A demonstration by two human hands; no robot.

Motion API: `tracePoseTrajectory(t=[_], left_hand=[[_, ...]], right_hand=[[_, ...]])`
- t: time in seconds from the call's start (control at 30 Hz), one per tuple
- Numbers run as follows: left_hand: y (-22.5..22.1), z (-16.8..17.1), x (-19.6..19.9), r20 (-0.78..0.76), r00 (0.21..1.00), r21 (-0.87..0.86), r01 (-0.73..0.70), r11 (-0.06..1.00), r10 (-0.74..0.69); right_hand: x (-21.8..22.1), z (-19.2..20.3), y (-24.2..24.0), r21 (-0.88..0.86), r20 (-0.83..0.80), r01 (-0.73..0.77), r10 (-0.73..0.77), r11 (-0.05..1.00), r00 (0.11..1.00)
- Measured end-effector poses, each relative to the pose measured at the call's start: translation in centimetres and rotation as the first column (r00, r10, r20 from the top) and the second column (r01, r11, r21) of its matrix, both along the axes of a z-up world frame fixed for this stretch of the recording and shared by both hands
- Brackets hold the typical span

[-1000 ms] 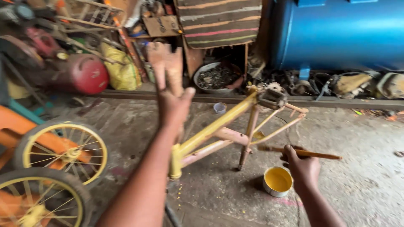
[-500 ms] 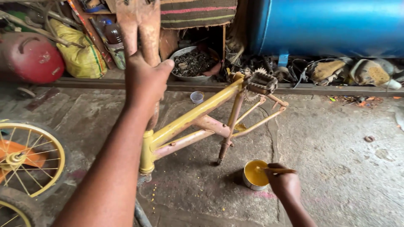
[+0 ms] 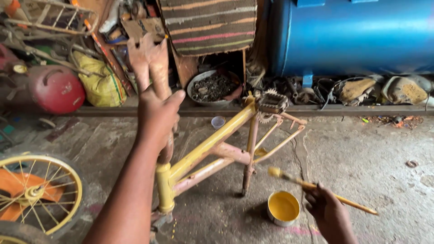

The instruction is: The person applies yellow paint to a bicycle frame with a brush, dipping the tool into a container of yellow paint and coating various parts of the frame's tubing.

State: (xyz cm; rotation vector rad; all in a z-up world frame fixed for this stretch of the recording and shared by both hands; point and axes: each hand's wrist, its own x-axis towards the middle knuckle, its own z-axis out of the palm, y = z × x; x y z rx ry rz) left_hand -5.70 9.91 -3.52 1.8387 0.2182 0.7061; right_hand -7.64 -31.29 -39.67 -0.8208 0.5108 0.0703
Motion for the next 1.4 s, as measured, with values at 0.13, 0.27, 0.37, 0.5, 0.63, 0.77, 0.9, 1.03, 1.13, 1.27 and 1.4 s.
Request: tracePoseTrajectory(t=[0.13,0.27,0.37,0.5,0.63,0.77,0.9,1.03,1.13,1.27,1.4], left_hand=[[0.4,0.7,-0.7,-0.052,0.997,-0.122,0.053,0.991,-0.059],[1.2,0.5,-0.7,-0.022,0.995,-0.155,0.089,0.984,-0.094],[2.0,-0.1,-0.5,-0.007,0.994,-0.193,0.105,0.976,-0.108],[3.5,-1.0,-0.2,0.013,0.991,-0.219,0.134,0.967,-0.134],[4.7,-1.6,0.0,-0.006,0.992,-0.249,0.121,0.961,-0.126],[5.7,-2.0,-0.3,0.005,0.991,-0.249,0.131,0.960,-0.134],[6.0,-2.2,-0.6,-0.010,0.992,-0.241,0.116,0.964,-0.122],[5.7,-2.2,-0.5,-0.010,0.994,-0.244,0.105,0.964,-0.111],[5.7,-2.1,-0.3,-0.020,0.994,-0.248,0.101,0.964,-0.109],[5.7,-2.3,-0.2,-0.021,0.996,-0.256,0.078,0.963,-0.086],[5.9,-2.3,-0.2,-0.007,0.995,-0.275,0.091,0.957,-0.097]], right_hand=[[2.5,5.9,6.2,0.206,0.204,0.029,-0.072,0.978,0.976],[4.4,12.2,11.8,0.078,0.315,0.039,-0.062,0.996,0.947],[4.9,14.6,14.4,-0.077,0.304,0.065,-0.038,0.995,0.952],[3.1,14.8,16.8,-0.360,0.317,0.060,0.062,0.931,0.946],[-1.3,13.1,20.0,-0.538,0.242,-0.109,0.277,0.836,0.930],[-1.5,13.7,19.4,-0.603,0.271,-0.070,0.287,0.795,0.919],[3.0,15.0,17.3,-0.576,0.307,0.045,0.165,0.816,0.937],[4.2,14.4,17.7,-0.523,0.451,0.193,0.078,0.830,0.889],[1.0,13.3,19.8,-0.587,0.401,0.098,0.184,0.804,0.898],[-2.1,12.5,21.9,-0.666,0.416,-0.013,0.387,0.745,0.823],[-2.4,12.5,22.0,-0.487,0.391,-0.042,0.260,0.872,0.883]])
